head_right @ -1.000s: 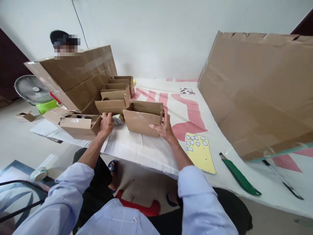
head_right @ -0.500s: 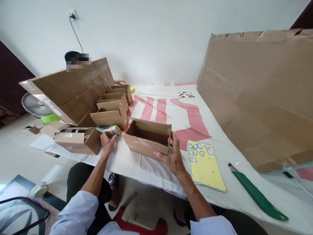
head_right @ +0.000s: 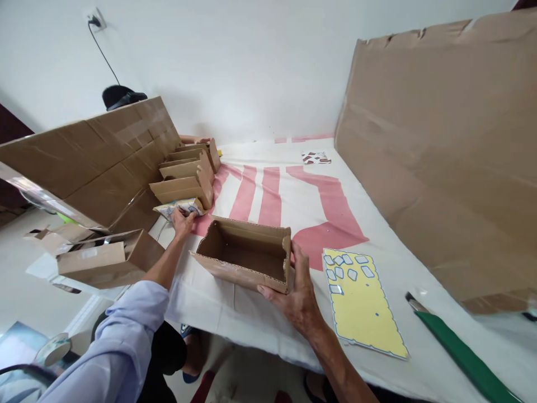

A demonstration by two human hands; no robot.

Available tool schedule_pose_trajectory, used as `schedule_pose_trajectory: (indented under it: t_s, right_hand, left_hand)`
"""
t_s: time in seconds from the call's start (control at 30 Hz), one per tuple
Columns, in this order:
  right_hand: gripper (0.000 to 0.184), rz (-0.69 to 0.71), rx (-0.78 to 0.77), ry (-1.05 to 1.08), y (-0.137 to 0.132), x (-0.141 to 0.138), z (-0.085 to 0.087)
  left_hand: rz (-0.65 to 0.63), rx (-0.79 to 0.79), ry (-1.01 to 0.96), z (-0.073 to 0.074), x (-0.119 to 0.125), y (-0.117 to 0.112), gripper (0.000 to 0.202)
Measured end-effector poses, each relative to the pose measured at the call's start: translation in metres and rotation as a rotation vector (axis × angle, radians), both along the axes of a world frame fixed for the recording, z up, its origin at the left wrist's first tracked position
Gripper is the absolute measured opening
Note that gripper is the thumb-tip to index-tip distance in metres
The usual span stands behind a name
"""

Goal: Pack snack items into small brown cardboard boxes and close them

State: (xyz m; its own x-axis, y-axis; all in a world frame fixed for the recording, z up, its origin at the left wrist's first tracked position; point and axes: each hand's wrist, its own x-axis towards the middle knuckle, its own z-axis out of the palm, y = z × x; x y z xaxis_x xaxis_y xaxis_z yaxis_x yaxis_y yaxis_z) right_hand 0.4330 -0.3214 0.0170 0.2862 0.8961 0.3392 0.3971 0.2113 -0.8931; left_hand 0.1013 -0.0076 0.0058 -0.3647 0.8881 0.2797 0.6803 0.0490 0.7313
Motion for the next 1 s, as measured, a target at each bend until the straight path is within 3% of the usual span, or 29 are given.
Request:
schedule_pose_trajectory:
  t_s: [0.17,0.33,0.77,1.0]
  right_hand:
    - [0.11,-0.015,-0.043,-0.012,-0.003,0.002,0.001]
    - [0.113,-0.026,-0.058,-0.054,-0.006,0.006,0.0]
    - [0.117,0.005,-0.124,-0.089,-0.012,0.01,-0.001]
    - [0.122,-0.002,-0.121,-0.133,-0.014,0.013,-0.004]
  left_hand:
    - [0.019,-0.042,0.03,0.002,0.006,0.044,0.039]
    - [0.014,-0.078,0.058,0.0,0.01,0.074,0.043]
    - [-0.003,-0.093,0.049,0.003,0.019,0.127,0.04]
    - [-0.091,-0.084,-0.032,0.01,0.02,0.145,0.034]
